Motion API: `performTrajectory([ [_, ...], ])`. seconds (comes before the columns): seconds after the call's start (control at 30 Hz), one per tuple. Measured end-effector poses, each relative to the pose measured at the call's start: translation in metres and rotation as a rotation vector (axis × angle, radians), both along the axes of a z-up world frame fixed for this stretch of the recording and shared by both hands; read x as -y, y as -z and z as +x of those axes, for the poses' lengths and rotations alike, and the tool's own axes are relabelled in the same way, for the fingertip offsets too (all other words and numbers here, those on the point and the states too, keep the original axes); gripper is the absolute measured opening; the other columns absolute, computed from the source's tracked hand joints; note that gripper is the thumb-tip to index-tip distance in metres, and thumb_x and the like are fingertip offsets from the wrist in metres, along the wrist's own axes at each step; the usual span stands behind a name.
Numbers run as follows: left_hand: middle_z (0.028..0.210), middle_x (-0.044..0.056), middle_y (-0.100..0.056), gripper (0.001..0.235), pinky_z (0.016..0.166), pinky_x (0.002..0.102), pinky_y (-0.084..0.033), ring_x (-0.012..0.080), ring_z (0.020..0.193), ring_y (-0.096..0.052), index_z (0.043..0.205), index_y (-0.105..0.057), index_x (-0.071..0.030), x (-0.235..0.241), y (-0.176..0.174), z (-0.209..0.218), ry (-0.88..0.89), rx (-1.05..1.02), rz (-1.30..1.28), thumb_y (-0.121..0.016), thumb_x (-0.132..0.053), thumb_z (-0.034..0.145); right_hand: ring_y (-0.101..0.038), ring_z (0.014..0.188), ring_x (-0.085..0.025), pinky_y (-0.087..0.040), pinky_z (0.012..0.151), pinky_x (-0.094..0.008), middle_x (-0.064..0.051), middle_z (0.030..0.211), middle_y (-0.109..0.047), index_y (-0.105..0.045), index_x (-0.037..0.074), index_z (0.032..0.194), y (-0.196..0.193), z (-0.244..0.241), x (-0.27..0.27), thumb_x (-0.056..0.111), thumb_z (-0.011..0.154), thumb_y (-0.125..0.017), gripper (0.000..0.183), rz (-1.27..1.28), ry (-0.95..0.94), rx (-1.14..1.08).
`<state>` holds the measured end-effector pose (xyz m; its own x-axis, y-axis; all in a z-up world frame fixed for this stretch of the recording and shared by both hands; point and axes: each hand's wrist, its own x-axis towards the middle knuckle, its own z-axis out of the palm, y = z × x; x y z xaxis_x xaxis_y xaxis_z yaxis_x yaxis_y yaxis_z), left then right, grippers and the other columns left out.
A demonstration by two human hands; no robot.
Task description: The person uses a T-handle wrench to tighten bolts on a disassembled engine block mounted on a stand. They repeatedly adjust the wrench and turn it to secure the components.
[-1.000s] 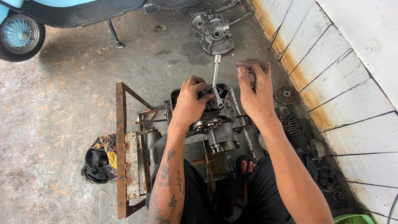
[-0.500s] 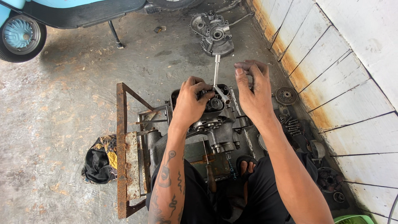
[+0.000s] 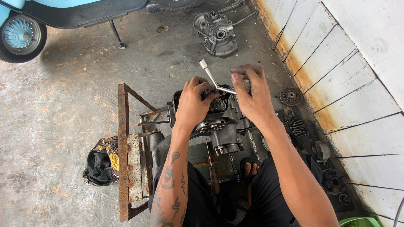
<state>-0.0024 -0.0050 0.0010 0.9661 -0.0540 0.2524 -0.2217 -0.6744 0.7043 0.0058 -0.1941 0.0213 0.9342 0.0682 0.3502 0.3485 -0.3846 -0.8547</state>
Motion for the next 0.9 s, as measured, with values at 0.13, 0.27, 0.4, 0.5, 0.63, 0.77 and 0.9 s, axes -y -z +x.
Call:
performTrajectory([
  [0.13, 0.099, 0.011, -0.061, 0.019, 0.087, 0.052, -0.052, 0.0406, 0.101, -0.061, 0.092, -0.075, -0.013, 0.001, -0.008, -0.002, -0.023, 0.002, -0.049, -0.082, -0.029, 0.086, -0.064, 0.11, -0.046, -0.053, 0.085, -0.055, -0.021, 0.12, -0.055, -0.068, 0.011, 0.124, -0.004, -0.003, -0.002, 0.033, 0.11, -0.057, 0.028, -0.028, 0.005, 0.014],
  [0.27, 0.098, 0.007, -0.061, 0.027, 0.084, 0.049, -0.052, 0.0353, 0.098, -0.061, 0.092, -0.071, -0.016, -0.002, 0.004, 0.001, -0.03, 0.02, -0.032, -0.084, -0.038, 0.084, -0.064, 0.113, -0.044, -0.054, 0.088, -0.055, -0.021, 0.125, -0.054, -0.064, 0.011, 0.131, -0.008, -0.005, -0.006, 0.033, 0.11, -0.056, 0.031, -0.011, -0.006, 0.007],
  [0.4, 0.096, 0.007, -0.061, 0.027, 0.082, 0.049, -0.052, 0.0355, 0.096, -0.062, 0.09, -0.07, -0.013, 0.0, 0.0, -0.001, -0.043, 0.029, -0.04, -0.084, -0.035, 0.084, -0.066, 0.112, -0.046, -0.054, 0.087, -0.055, -0.023, 0.124, -0.056, -0.058, 0.008, 0.138, -0.006, -0.003, -0.005, 0.033, 0.11, -0.057, 0.038, 0.005, -0.011, 0.017],
  [0.5, 0.096, 0.008, -0.061, 0.028, 0.081, 0.049, -0.052, 0.0354, 0.095, -0.063, 0.09, -0.068, -0.012, 0.002, -0.004, -0.003, -0.058, 0.062, -0.048, -0.085, -0.034, 0.084, -0.066, 0.111, -0.047, -0.053, 0.087, -0.056, -0.025, 0.123, -0.056, -0.056, 0.006, 0.139, -0.01, -0.007, -0.005, 0.029, 0.11, -0.058, 0.038, 0.035, -0.007, 0.027],
  [0.63, 0.1, 0.008, -0.062, 0.026, 0.082, 0.049, -0.053, 0.0366, 0.098, -0.064, 0.092, -0.066, -0.011, 0.0, -0.003, -0.003, -0.075, 0.063, -0.082, -0.083, -0.029, 0.085, -0.066, 0.111, -0.047, -0.053, 0.087, -0.055, -0.024, 0.123, -0.057, -0.057, 0.006, 0.139, -0.009, -0.004, -0.003, 0.029, 0.11, -0.059, 0.037, 0.024, -0.001, 0.04],
  [0.77, 0.1, 0.009, -0.063, 0.026, 0.08, 0.05, -0.053, 0.0387, 0.096, -0.065, 0.091, -0.067, -0.012, 0.003, -0.01, -0.004, -0.083, 0.078, -0.127, -0.082, -0.032, 0.087, -0.068, 0.108, -0.044, -0.053, 0.085, -0.053, -0.023, 0.12, -0.059, -0.058, 0.005, 0.137, -0.009, -0.003, -0.002, 0.028, 0.11, -0.059, 0.035, 0.017, -0.013, 0.04],
  [0.9, 0.101, 0.01, -0.065, 0.026, 0.076, 0.049, -0.053, 0.0389, 0.087, -0.067, 0.092, -0.068, -0.011, 0.001, -0.005, 0.0, -0.108, 0.136, -0.234, -0.083, -0.032, 0.088, -0.07, 0.103, -0.039, -0.053, 0.084, -0.05, -0.022, 0.116, -0.062, -0.057, 0.004, 0.138, -0.01, -0.005, -0.001, 0.025, 0.109, -0.059, 0.036, 0.038, -0.028, 0.043],
])
